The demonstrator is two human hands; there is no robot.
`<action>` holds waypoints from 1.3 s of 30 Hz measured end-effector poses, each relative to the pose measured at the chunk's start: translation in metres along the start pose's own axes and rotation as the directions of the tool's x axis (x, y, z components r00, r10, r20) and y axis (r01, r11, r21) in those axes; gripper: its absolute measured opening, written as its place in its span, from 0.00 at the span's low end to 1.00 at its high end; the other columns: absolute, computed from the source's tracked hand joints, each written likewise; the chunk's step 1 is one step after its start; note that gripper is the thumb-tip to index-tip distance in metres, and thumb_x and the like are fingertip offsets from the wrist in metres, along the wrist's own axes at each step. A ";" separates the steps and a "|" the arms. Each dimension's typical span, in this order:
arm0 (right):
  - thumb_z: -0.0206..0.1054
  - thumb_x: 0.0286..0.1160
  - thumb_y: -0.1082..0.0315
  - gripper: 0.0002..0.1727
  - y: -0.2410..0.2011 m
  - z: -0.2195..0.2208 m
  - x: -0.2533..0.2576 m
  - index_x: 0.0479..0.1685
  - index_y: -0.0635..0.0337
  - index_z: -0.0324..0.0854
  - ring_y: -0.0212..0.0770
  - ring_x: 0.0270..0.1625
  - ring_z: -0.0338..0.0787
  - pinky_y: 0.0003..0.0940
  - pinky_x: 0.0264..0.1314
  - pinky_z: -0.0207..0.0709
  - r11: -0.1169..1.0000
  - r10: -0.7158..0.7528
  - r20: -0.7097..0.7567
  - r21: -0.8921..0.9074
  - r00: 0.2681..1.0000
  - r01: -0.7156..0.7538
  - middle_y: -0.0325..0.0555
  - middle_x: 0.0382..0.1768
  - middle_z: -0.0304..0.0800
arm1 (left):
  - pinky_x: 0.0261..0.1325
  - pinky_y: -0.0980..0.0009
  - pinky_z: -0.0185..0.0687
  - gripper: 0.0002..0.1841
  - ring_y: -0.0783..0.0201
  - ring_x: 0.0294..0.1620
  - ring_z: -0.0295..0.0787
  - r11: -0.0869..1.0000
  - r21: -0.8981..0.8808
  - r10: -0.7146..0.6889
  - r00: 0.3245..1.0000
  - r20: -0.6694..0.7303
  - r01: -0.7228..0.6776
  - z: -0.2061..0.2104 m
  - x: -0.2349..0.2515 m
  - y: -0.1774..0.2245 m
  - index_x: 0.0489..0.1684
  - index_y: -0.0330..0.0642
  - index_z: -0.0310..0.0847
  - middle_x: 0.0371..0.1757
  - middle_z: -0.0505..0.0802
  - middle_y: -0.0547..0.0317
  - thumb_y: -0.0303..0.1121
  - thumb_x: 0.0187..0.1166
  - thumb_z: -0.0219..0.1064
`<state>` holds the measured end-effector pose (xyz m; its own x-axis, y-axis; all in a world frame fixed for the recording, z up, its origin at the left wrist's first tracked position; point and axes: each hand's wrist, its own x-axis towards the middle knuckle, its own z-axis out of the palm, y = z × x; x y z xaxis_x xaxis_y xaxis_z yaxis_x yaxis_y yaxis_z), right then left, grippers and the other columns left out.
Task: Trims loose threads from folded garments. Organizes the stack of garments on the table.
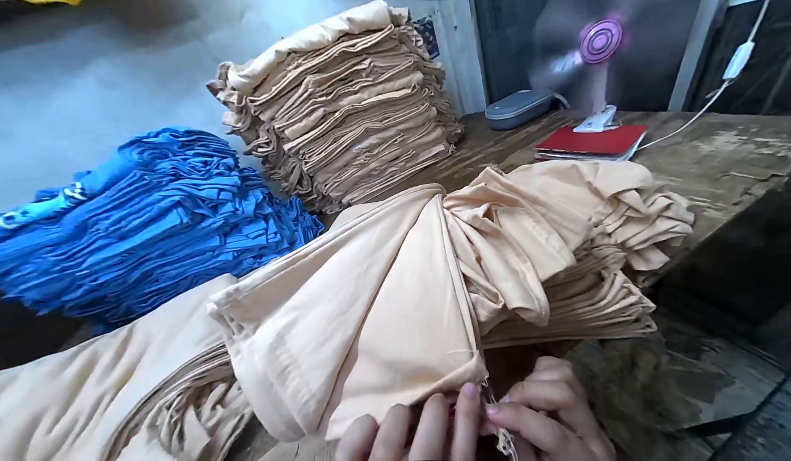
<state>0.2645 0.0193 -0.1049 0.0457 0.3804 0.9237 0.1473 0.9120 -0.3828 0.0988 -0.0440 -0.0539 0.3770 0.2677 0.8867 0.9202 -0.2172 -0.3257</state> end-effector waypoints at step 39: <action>0.72 0.79 0.53 0.07 0.006 -0.005 0.001 0.38 0.42 0.89 0.23 0.60 0.81 0.20 0.65 0.76 0.909 0.272 0.163 0.281 0.949 -0.308 0.29 0.49 0.82 | 0.45 0.57 0.74 0.15 0.61 0.39 0.83 0.919 -0.231 -0.227 0.908 0.351 0.319 -0.001 0.034 -0.016 0.44 0.55 0.91 0.35 0.88 0.64 0.54 0.74 0.73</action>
<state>0.2699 0.0239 -0.1062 -0.0776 0.6335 0.7699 -0.1580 0.7546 -0.6369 0.0971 -0.0320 -0.0182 0.1703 0.6220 0.7643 0.9417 -0.3312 0.0597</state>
